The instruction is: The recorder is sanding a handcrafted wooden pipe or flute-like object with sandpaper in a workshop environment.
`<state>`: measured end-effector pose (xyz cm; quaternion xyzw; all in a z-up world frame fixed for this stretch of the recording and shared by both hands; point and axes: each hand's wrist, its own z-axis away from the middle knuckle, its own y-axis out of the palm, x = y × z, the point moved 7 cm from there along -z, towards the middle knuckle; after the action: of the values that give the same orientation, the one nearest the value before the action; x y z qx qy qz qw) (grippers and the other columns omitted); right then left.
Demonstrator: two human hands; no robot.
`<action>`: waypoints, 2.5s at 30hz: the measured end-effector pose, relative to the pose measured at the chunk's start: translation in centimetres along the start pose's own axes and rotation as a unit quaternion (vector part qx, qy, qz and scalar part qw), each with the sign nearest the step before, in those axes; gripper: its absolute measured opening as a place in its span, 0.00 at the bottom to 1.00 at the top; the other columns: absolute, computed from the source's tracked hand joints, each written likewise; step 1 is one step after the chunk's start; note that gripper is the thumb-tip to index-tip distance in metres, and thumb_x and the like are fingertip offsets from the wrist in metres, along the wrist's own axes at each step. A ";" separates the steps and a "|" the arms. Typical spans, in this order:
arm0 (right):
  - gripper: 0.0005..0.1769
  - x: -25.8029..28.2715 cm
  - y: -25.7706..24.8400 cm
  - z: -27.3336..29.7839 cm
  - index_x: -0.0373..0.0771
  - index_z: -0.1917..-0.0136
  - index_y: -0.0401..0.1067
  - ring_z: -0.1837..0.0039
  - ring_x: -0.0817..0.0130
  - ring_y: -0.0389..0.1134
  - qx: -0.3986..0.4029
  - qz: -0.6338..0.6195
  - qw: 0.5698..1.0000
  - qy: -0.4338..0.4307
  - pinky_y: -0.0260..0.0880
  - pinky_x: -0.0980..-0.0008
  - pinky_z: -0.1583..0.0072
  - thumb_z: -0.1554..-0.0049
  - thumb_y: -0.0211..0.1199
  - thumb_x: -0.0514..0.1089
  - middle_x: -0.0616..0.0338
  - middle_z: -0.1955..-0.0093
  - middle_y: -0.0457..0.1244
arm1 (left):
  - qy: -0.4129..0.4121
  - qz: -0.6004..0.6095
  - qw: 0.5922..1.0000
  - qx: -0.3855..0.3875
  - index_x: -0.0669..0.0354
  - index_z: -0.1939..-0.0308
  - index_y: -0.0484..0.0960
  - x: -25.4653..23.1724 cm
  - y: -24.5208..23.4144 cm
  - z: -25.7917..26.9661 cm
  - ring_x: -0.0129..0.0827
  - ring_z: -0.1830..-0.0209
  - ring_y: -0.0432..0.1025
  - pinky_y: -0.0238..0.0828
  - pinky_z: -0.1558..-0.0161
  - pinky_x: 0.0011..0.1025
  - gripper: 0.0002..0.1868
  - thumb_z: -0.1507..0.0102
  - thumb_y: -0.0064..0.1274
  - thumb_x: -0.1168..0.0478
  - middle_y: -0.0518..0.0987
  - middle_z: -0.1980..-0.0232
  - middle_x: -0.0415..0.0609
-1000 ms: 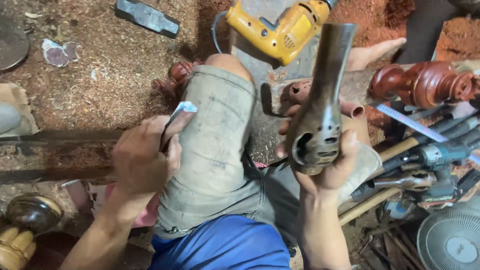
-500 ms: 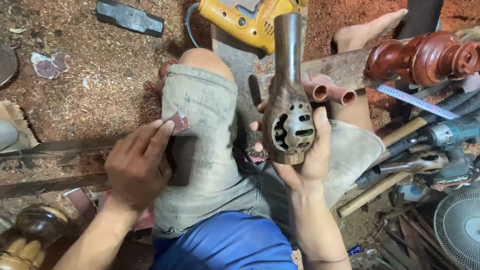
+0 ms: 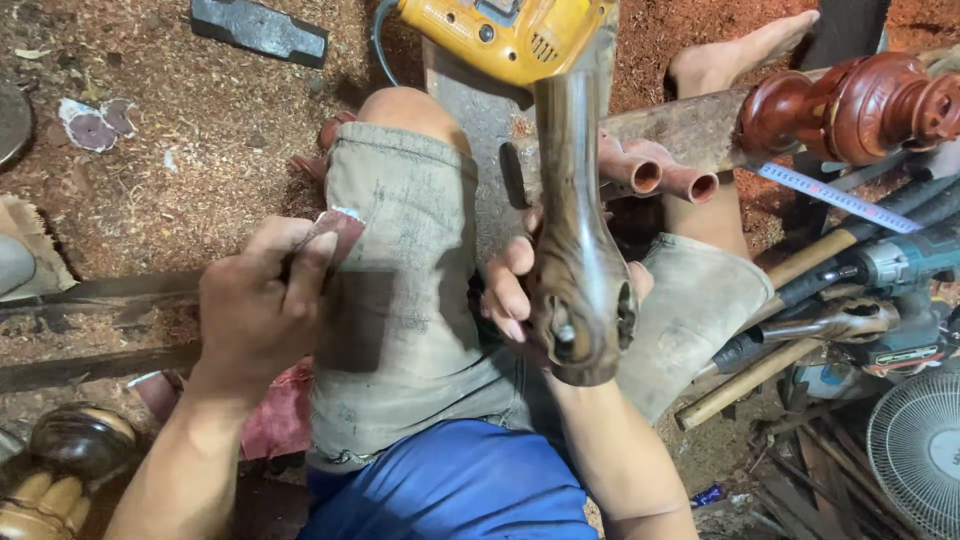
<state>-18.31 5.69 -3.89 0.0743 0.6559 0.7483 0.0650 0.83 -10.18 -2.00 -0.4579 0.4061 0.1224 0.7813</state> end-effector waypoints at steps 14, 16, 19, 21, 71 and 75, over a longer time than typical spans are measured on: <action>0.42 0.1 0.8 -0.4 0.32 0.22 0.54 0.40 0.48 0.68 -0.048 0.049 0.998 0.011 0.74 0.51 0.46 0.41 0.61 0.56 0.41 0.39 0.61 | -0.042 0.055 0.996 0.047 0.59 0.59 0.85 0.9 0.2 1.1 0.29 0.75 0.76 0.70 0.74 0.30 0.12 0.30 0.56 0.54 0.83 0.70 0.47; 0.42 0.6 0.7 -0.5 0.31 0.24 0.54 0.40 0.49 0.67 -0.057 0.083 0.995 0.006 0.74 0.53 0.48 0.39 0.63 0.58 0.40 0.39 0.61 | -0.063 0.042 0.994 0.084 0.57 0.60 0.87 -0.6 0.5 2.1 0.27 0.77 0.75 0.68 0.78 0.29 0.12 0.31 0.56 0.53 0.84 0.71 0.46; 0.57 0.8 0.6 -0.9 0.27 0.24 0.54 0.37 0.48 0.68 -0.058 0.087 0.995 0.006 0.75 0.54 0.46 0.51 0.73 0.65 0.39 0.36 0.61 | 0.090 0.105 0.984 0.113 0.56 0.62 0.88 -6.1 1.3 3.1 0.23 0.79 0.77 0.70 0.79 0.25 0.11 0.35 0.59 0.53 0.85 0.71 0.45; 0.53 1.2 -0.2 -0.2 0.29 0.23 0.54 0.36 0.51 0.68 -0.063 0.184 0.981 -0.008 0.74 0.55 0.40 0.45 0.73 0.63 0.41 0.34 0.61 | 0.086 0.026 0.981 0.172 0.52 0.73 0.85 -6.3 4.1 4.1 0.26 0.83 0.72 0.65 0.80 0.33 0.15 0.36 0.61 0.49 0.79 0.84 0.42; 0.39 3.0 0.6 2.2 0.26 0.25 0.62 0.37 0.59 0.71 -0.160 0.513 0.843 -0.042 0.70 0.60 0.32 0.39 0.64 0.55 0.43 0.35 0.67 | 0.141 0.259 0.935 0.199 0.59 0.65 0.80 -7.2 7.4 2.9 0.39 0.80 0.75 0.70 0.74 0.35 0.04 0.38 0.60 0.63 0.77 0.76 0.49; 0.37 2.8 0.7 2.6 0.27 0.26 0.63 0.40 0.54 0.74 -0.140 0.458 0.876 -0.053 0.74 0.54 0.34 0.39 0.66 0.53 0.42 0.39 0.69 | 0.200 0.220 0.918 0.261 0.58 0.63 0.79 -7.9 7.7 3.1 0.44 0.74 0.77 0.71 0.71 0.38 0.06 0.36 0.60 0.61 0.78 0.72 0.51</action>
<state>-20.52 8.67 -2.83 0.3958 0.4323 0.7736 -0.2408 -6.95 -1.99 -0.06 -0.1516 0.6619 0.0868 0.7290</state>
